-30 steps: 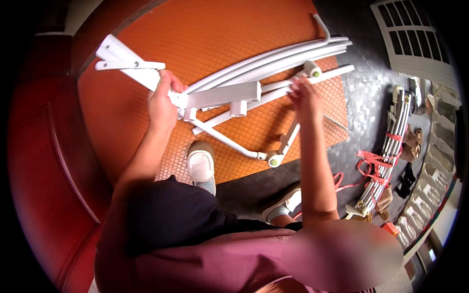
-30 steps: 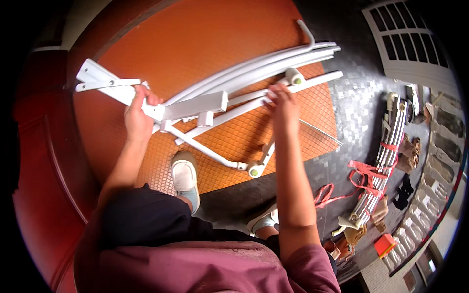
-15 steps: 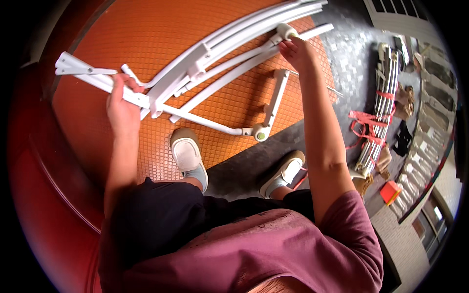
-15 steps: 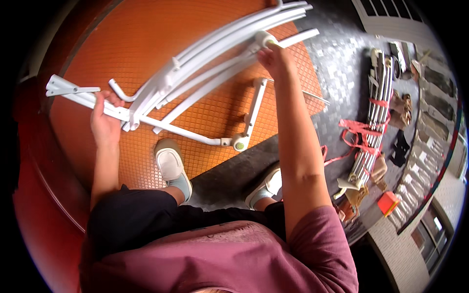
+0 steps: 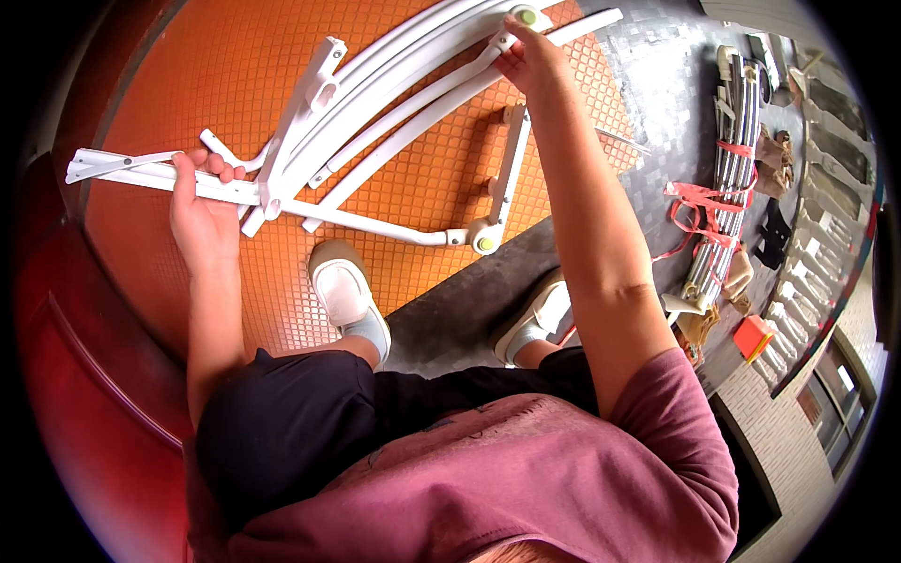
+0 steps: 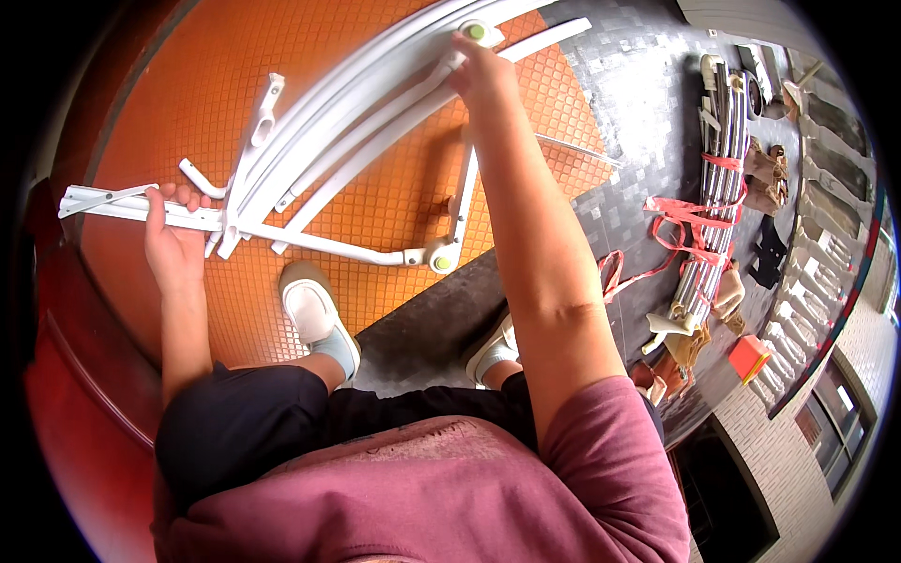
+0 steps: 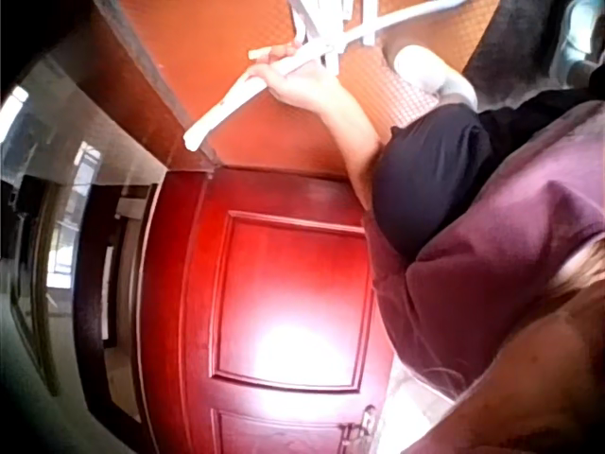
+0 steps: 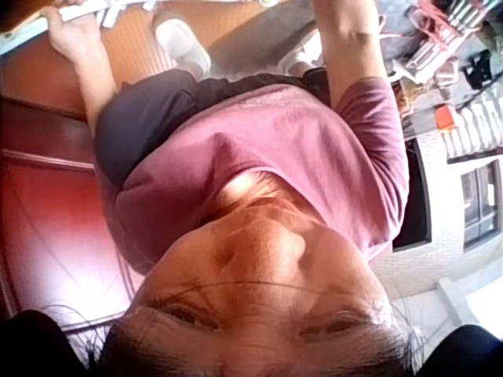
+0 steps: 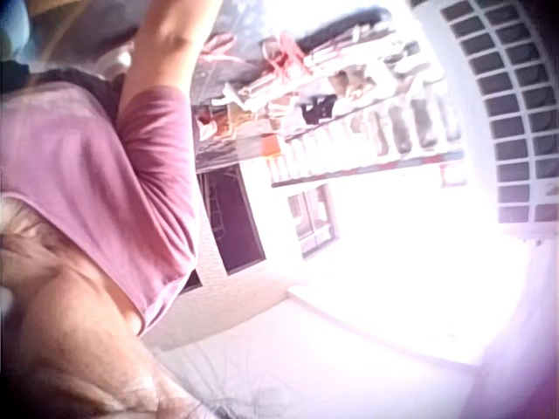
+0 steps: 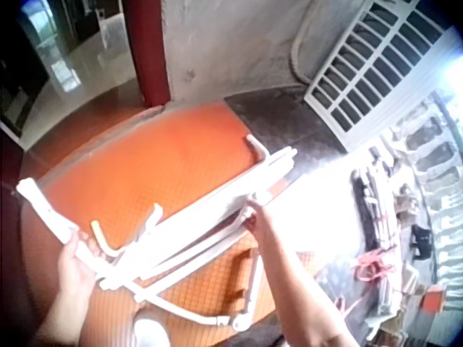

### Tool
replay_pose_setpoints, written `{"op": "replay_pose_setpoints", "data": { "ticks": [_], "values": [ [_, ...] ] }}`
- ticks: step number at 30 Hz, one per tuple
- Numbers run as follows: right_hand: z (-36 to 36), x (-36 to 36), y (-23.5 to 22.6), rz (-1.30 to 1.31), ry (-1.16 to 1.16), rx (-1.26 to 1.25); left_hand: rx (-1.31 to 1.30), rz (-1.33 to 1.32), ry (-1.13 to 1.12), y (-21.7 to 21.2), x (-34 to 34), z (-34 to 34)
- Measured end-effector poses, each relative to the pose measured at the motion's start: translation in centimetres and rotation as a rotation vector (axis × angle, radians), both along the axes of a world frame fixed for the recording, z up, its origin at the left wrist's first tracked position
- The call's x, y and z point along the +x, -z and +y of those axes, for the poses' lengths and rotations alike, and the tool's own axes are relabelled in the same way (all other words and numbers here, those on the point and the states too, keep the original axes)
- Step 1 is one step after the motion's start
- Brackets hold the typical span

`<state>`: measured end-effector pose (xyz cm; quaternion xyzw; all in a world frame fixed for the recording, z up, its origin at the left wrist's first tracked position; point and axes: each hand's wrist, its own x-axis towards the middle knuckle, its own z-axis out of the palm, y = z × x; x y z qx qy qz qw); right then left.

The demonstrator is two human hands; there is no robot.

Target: The person connects white metal frame pieces by hand and aligns the parts on a textured floor mat.

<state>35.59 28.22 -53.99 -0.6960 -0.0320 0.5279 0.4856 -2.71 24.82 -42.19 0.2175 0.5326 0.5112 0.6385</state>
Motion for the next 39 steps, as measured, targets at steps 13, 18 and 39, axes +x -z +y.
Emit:
{"op": "replay_pose_setpoints", "data": {
  "ticks": [13,18,39],
  "values": [
    [-1.7,-5.2,-6.7,0.595,0.069,0.737,0.02,-0.001,-0.021,-2.1,0.1,0.8],
    [-2.5,-5.7,-9.6,0.503,-0.357,0.96,0.143,0.046,0.04,-5.8,-0.1,1.9],
    [-3.5,-1.8,-33.8,-0.44,-0.822,1.253,0.893,0.002,-0.072,-19.1,2.2,0.0]
  ]
}}
